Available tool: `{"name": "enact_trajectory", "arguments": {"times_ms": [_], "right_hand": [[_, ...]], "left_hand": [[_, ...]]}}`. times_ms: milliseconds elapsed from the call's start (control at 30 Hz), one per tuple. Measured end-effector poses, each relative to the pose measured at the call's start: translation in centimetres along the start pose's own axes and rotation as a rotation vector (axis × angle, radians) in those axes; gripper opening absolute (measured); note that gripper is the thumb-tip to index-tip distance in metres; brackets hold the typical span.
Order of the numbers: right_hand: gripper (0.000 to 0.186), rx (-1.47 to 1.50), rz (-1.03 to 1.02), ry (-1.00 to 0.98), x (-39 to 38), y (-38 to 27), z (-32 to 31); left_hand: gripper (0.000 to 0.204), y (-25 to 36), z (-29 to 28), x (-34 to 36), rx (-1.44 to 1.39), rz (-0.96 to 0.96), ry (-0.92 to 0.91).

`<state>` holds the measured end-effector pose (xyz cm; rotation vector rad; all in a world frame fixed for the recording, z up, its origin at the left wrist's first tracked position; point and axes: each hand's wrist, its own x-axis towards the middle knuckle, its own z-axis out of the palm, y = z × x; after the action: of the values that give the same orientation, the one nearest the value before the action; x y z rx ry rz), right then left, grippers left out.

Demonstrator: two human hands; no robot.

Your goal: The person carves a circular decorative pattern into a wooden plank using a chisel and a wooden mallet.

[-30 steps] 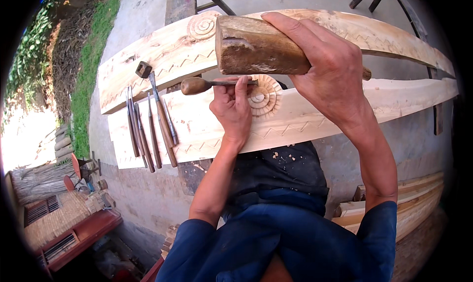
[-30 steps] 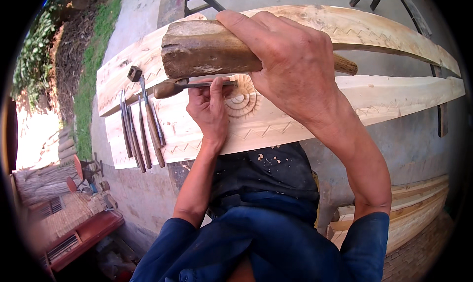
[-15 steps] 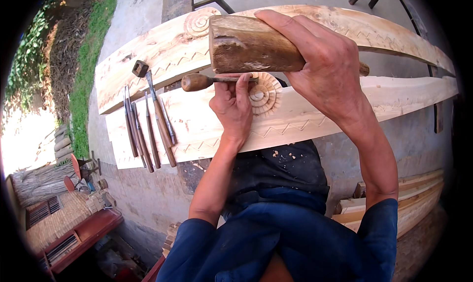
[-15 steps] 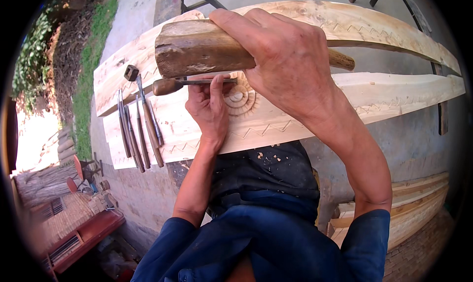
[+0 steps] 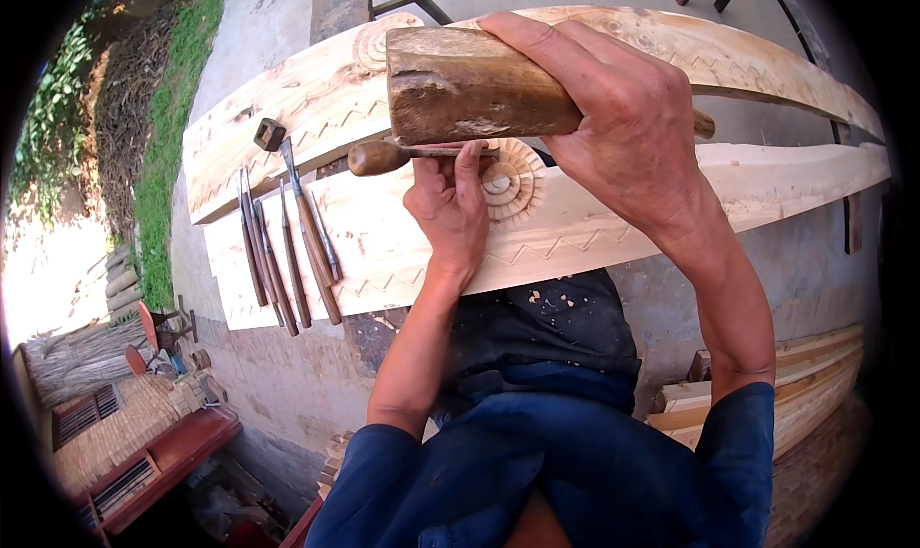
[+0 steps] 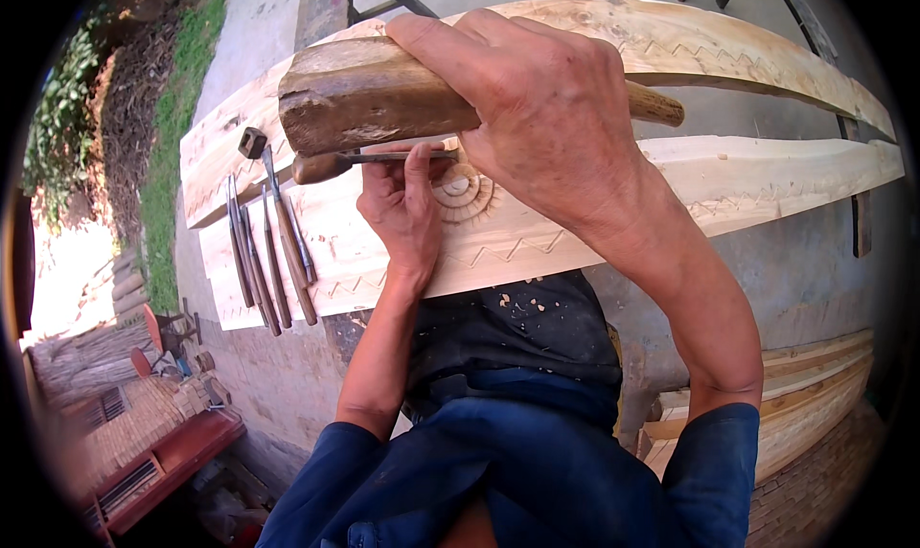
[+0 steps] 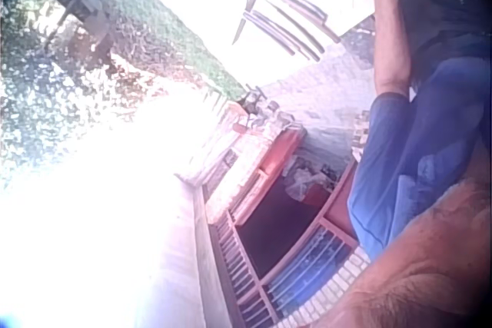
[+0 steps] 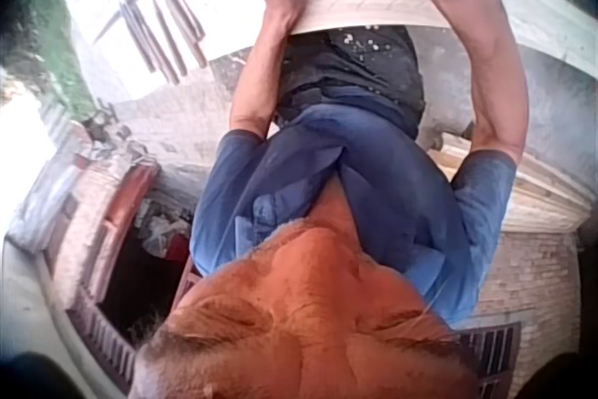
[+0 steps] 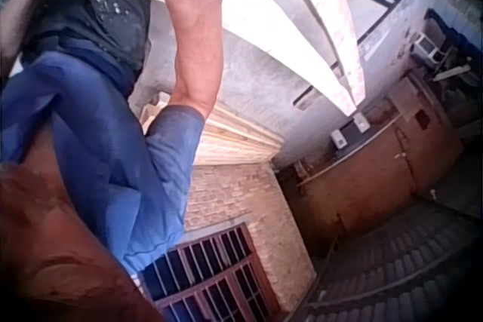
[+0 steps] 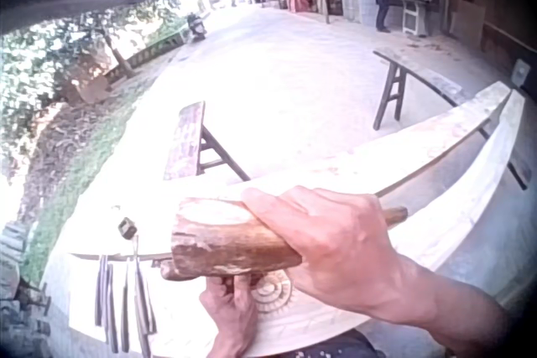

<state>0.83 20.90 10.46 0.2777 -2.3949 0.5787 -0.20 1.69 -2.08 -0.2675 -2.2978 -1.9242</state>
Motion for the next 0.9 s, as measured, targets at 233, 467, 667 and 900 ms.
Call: {"name": "enact_trajectory", "arguments": {"times_ms": [233, 467, 667, 900], "right_hand": [[0.067, 0.004, 0.008, 0.001, 0.1, -0.2, 0.0], [0.066, 0.0, -0.026, 0.029, 0.9, -0.5, -0.1], [0.07, 0.084, -0.092, 0.123, 4.9, -3.2, -3.1], [0.042, 0.114, -0.246, 0.202, 5.5, -1.6, 0.8]], "left_hand": [[0.012, 0.1, 0.0, 0.0, 0.031, 0.012, 0.0], [0.014, 0.1, 0.3, 0.0, 0.0, 0.028, 0.002], [0.014, 0.9, 0.0, 0.2, 0.179, 0.167, 0.015], [0.015, 0.4, -0.1, 0.2, 0.306, 0.224, -0.003]]}}
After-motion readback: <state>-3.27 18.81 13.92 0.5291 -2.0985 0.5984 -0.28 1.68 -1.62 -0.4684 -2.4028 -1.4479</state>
